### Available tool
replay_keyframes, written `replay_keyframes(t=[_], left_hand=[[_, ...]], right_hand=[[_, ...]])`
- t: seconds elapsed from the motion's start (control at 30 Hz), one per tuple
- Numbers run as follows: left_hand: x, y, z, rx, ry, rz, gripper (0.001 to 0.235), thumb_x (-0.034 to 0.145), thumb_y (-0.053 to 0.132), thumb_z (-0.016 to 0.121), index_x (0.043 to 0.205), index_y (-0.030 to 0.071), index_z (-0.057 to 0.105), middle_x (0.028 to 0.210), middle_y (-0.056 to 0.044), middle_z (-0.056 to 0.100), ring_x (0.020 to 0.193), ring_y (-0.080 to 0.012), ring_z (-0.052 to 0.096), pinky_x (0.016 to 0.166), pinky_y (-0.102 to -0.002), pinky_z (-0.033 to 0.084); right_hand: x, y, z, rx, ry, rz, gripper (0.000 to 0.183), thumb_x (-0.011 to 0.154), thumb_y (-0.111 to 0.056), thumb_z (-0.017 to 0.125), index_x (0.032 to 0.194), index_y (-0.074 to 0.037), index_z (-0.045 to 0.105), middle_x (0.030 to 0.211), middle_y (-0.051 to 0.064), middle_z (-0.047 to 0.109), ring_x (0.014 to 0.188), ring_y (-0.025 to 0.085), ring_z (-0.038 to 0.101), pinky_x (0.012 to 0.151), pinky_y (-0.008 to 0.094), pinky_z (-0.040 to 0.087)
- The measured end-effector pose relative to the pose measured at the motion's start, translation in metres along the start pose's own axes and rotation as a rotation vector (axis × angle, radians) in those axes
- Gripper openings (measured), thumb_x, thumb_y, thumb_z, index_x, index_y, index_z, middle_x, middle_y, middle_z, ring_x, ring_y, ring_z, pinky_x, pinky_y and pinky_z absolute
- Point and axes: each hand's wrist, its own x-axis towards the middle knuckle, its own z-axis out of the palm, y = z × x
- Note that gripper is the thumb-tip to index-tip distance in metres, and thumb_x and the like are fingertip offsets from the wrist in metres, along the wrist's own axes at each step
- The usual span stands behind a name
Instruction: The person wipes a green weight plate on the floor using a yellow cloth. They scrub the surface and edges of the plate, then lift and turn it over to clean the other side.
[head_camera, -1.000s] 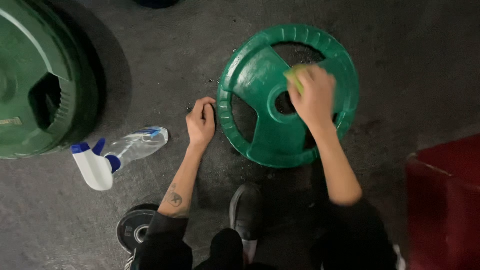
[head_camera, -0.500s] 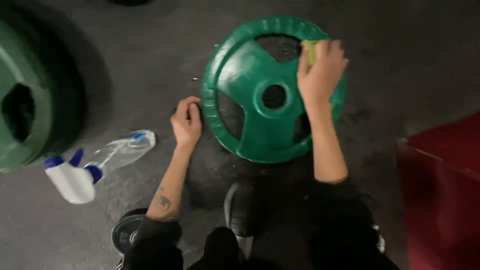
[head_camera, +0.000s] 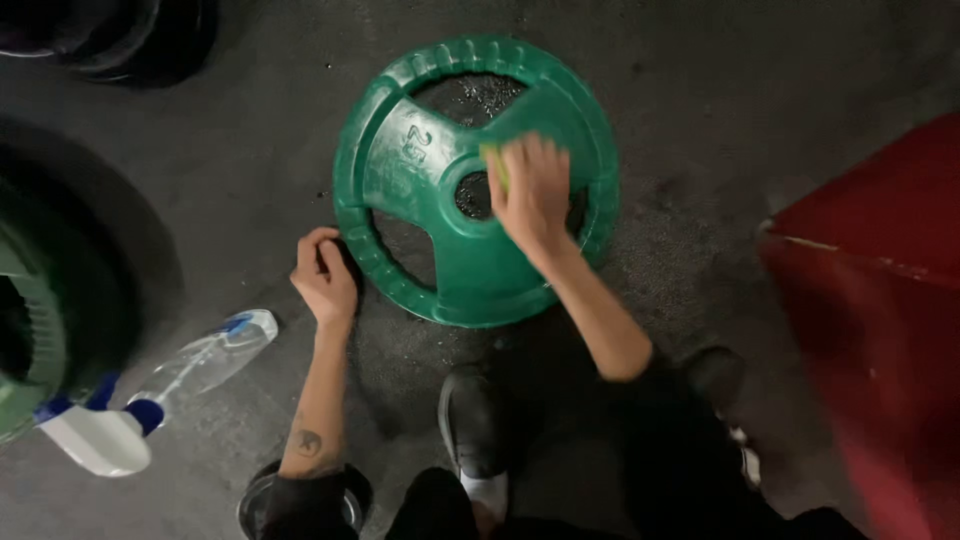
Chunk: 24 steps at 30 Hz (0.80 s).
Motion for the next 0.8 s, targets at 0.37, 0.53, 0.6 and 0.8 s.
replay_keyframes(t=[0.37, 0.53, 0.6, 0.8], left_hand=[[-0.002, -0.001, 0.005, 0.009, 0.04, -0.049, 0.02, 0.105, 0.005, 0.05, 0.103, 0.007, 0.069, 0.091, -0.015, 0.074, 0.08, -0.0332, 0.071, 0.073, -0.041, 0.055], [-0.002, 0.006, 0.001, 0.016, 0.035, -0.043, 0.02, 0.105, 0.004, 0.049, 0.103, 0.006, 0.069, 0.086, -0.015, 0.072, 0.07, -0.0284, 0.064, 0.068, -0.041, 0.053], [0.002, 0.007, 0.003, 0.03, 0.025, -0.033, 0.02, 0.104, 0.003, 0.05, 0.104, 0.007, 0.069, 0.087, -0.013, 0.072, 0.071, -0.0317, 0.067, 0.068, -0.042, 0.053], [-0.003, 0.001, 0.005, 0.046, 0.036, -0.062, 0.022, 0.102, 0.002, 0.051, 0.103, 0.01, 0.071, 0.087, -0.011, 0.074, 0.072, -0.0312, 0.068, 0.071, -0.04, 0.055]], right_hand=[[-0.006, -0.025, -0.02, -0.118, -0.109, 0.141, 0.026, 0.102, -0.028, 0.063, 0.086, -0.01, 0.054, 0.086, 0.012, 0.055, 0.064, 0.029, 0.054, 0.056, 0.041, 0.036], [0.024, -0.02, -0.006, -0.135, -0.082, 0.12, 0.023, 0.097, -0.027, 0.067, 0.085, -0.012, 0.056, 0.083, 0.009, 0.054, 0.064, 0.026, 0.056, 0.056, 0.04, 0.038], [0.011, -0.024, -0.01, -0.126, -0.161, 0.205, 0.024, 0.102, -0.03, 0.063, 0.088, -0.012, 0.06, 0.087, 0.01, 0.059, 0.068, 0.025, 0.06, 0.062, 0.037, 0.042], [-0.038, -0.04, -0.047, -0.171, -0.146, 0.115, 0.029, 0.1, -0.032, 0.065, 0.082, -0.013, 0.052, 0.086, 0.011, 0.053, 0.067, 0.031, 0.055, 0.057, 0.043, 0.038]])
